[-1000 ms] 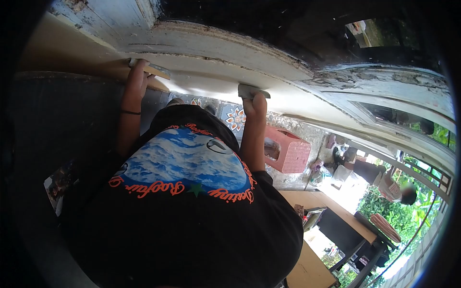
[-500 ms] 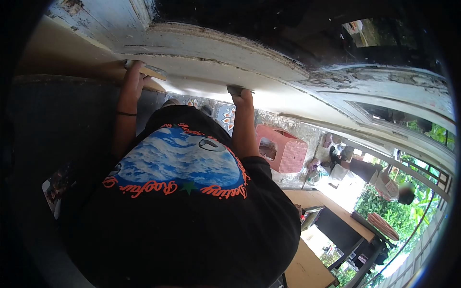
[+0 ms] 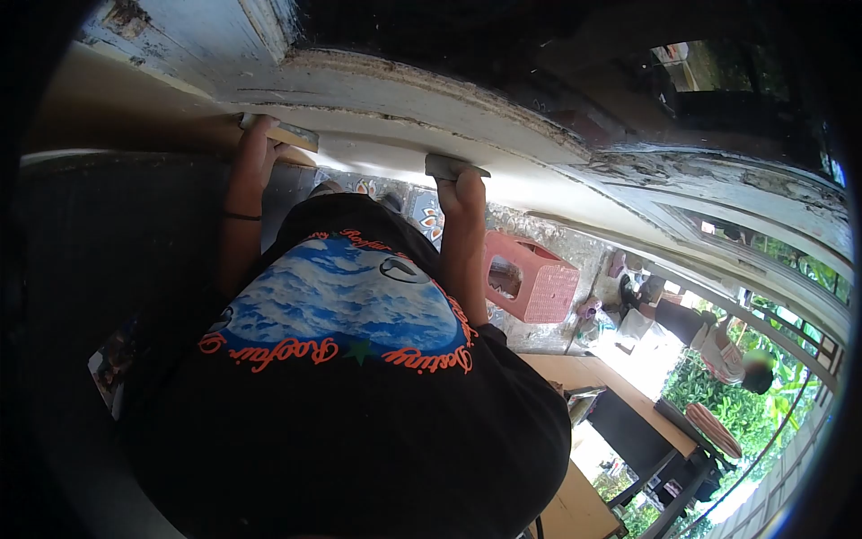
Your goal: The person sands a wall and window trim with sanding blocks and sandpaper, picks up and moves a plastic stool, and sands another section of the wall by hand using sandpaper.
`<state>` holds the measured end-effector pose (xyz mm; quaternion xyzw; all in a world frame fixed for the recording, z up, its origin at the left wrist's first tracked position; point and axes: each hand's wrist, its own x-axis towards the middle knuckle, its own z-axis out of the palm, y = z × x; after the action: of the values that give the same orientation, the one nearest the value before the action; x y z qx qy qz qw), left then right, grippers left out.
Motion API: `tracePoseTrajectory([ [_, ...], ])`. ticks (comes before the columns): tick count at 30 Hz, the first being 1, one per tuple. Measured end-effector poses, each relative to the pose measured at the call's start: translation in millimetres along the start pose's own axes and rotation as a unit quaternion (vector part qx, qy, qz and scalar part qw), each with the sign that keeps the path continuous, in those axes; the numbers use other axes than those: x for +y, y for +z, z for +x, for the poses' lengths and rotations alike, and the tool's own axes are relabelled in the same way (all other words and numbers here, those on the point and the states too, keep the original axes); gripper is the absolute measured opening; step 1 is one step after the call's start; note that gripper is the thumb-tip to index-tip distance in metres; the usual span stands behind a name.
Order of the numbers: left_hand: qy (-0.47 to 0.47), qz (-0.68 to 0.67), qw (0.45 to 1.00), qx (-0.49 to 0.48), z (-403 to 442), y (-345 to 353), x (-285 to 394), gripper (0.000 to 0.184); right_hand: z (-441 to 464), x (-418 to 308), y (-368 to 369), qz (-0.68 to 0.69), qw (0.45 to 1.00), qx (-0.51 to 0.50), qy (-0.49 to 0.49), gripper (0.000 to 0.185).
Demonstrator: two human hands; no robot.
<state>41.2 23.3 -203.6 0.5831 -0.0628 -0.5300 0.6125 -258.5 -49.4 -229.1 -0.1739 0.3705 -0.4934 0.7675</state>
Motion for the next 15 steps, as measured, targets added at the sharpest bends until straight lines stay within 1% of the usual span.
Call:
tracePoseTrajectory([
  [1,0.007,-0.01,1.0,-0.005,-2,4,3,0.04,-2,-3,3,-0.005,0.999,-0.032,-0.04,0.037],
  [2,0.006,-0.011,1.0,-0.006,2,3,2,0.04,5,-2,-3,-0.008,0.999,-0.031,-0.042,0.037],
  [5,0.008,-0.011,1.0,-0.024,7,-4,-8,0.04,29,10,-42,0.039,0.997,0.014,0.071,0.041],
  [6,0.009,-0.013,1.0,-0.021,6,-2,-7,0.04,11,2,-9,0.021,0.998,0.039,0.041,0.04],
  [7,0.01,-0.014,1.0,-0.017,5,-3,-6,0.04,-5,-8,14,0.021,0.998,0.038,0.044,0.04],
  [8,0.011,-0.013,1.0,-0.014,5,-4,-5,0.04,-18,-16,33,0.023,0.998,0.047,0.026,0.04],
  [11,0.014,-0.016,1.0,-0.02,7,-1,-7,0.039,-23,-22,37,0.013,0.998,0.059,-0.007,0.041],
  [13,0.012,-0.013,1.0,-0.022,7,-4,-7,0.039,0,-11,7,0.061,0.998,-0.009,0.033,0.04],
  [14,0.012,-0.016,1.0,-0.021,8,-5,-8,0.039,15,3,-26,0.152,0.96,-0.235,0.023,0.04],
  [15,0.01,-0.01,1.0,-0.025,10,-6,-9,0.039,8,0,-22,0.149,0.96,-0.236,0.025,0.04],
])
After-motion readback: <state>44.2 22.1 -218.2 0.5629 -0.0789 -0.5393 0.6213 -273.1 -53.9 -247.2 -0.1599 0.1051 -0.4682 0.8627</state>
